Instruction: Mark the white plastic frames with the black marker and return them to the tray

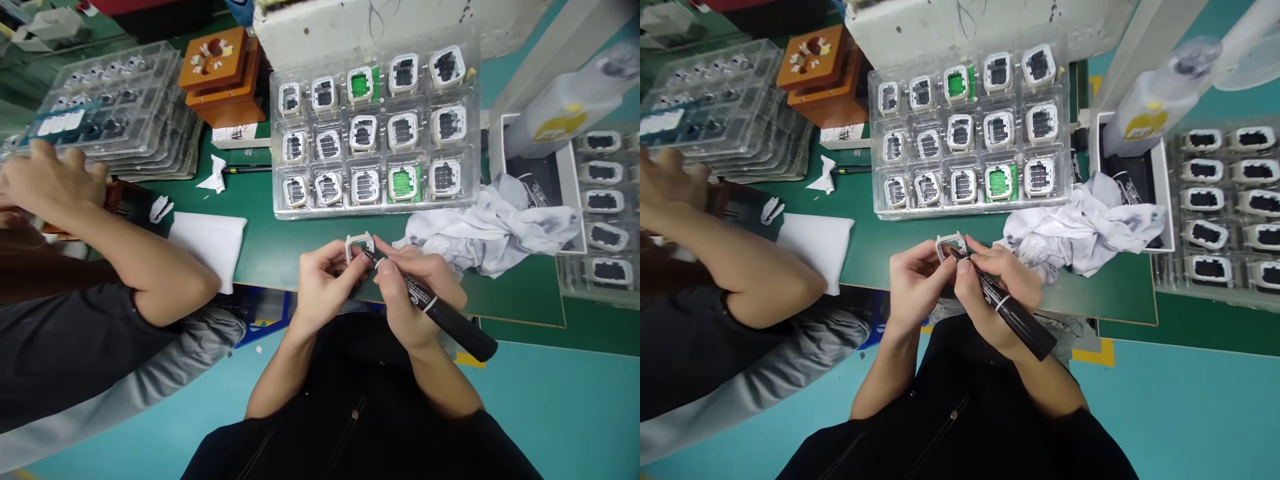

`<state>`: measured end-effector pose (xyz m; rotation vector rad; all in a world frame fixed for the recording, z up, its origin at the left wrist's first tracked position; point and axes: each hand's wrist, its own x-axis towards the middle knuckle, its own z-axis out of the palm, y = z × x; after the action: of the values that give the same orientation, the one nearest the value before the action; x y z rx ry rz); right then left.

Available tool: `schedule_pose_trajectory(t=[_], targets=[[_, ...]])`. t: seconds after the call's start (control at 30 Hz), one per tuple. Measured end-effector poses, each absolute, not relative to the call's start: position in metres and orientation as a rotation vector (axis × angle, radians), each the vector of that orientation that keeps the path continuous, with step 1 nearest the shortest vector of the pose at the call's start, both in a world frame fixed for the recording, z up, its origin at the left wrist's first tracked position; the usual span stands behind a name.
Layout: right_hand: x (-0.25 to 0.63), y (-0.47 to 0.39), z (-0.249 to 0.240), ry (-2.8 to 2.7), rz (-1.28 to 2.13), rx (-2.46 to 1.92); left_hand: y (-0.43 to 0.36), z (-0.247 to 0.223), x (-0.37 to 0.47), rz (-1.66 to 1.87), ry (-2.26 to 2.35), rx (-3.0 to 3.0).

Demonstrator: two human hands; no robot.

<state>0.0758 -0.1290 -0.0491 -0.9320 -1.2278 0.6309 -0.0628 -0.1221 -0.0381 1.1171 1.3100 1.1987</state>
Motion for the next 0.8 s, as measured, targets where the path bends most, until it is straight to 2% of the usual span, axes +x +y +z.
schedule_pose_trajectory(t=[0.4,0.8], targets=[[0.075,-0.130,-0.041,-1.308,0.535,-1.029,-0.121,-0.034,-0.066,1.139,1.313,1.189],[0.079,-0.130,-0.037,-1.368,0.593,-1.077,-0.121,-0.035,-0.074,1.039,1.321,1.310]])
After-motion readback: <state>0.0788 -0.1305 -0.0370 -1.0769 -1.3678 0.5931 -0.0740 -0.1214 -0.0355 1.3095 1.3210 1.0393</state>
